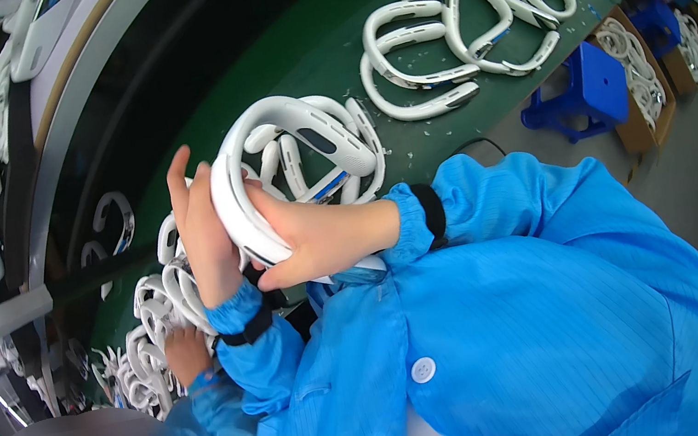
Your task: Assembling the outer plastic casing and internal circuit components of white curved electronic devices on a factory line.
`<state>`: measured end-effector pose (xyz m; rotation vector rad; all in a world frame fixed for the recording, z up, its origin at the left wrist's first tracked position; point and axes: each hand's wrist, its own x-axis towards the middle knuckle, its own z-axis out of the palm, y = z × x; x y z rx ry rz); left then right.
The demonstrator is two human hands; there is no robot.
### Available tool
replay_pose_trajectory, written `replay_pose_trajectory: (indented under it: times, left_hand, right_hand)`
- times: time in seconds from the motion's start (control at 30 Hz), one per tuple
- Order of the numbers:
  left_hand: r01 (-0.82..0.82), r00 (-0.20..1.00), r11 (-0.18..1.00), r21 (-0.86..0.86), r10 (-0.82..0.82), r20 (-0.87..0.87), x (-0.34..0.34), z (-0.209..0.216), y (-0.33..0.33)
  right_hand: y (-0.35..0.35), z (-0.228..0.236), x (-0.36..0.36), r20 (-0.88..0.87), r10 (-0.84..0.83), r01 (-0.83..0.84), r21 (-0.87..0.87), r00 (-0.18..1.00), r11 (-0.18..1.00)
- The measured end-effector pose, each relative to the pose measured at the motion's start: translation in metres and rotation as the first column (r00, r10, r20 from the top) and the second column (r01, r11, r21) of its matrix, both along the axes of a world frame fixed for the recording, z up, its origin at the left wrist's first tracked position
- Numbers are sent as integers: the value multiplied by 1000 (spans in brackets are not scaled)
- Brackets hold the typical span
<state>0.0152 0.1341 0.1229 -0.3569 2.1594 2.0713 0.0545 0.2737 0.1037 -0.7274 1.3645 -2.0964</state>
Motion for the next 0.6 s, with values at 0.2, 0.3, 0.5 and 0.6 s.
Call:
replay_pose_trajectory:
  times: [0.2, 0.3, 0.5, 0.6]
  left_hand:
    - [100, 989, 986, 133, -113, 91, -14, 13, -1]
    - [33, 999, 999, -29, -32, 22, -10, 23, 8]
    - [38, 994, 979, -200, -58, -94, -9, 10, 8]
    - [29, 989, 981, -194, -56, -134, -7, 13, 12]
  right_hand:
    - [-3, 3, 1, -30, 42, -37, 173, 999, 984]
    - [3, 11, -4, -127, 72, -41, 231, 989, 972]
    - [14, 17, -11, -148, 149, -86, 368, 978, 926]
    - [14, 13, -10, -118, 156, -94, 416, 981, 904]
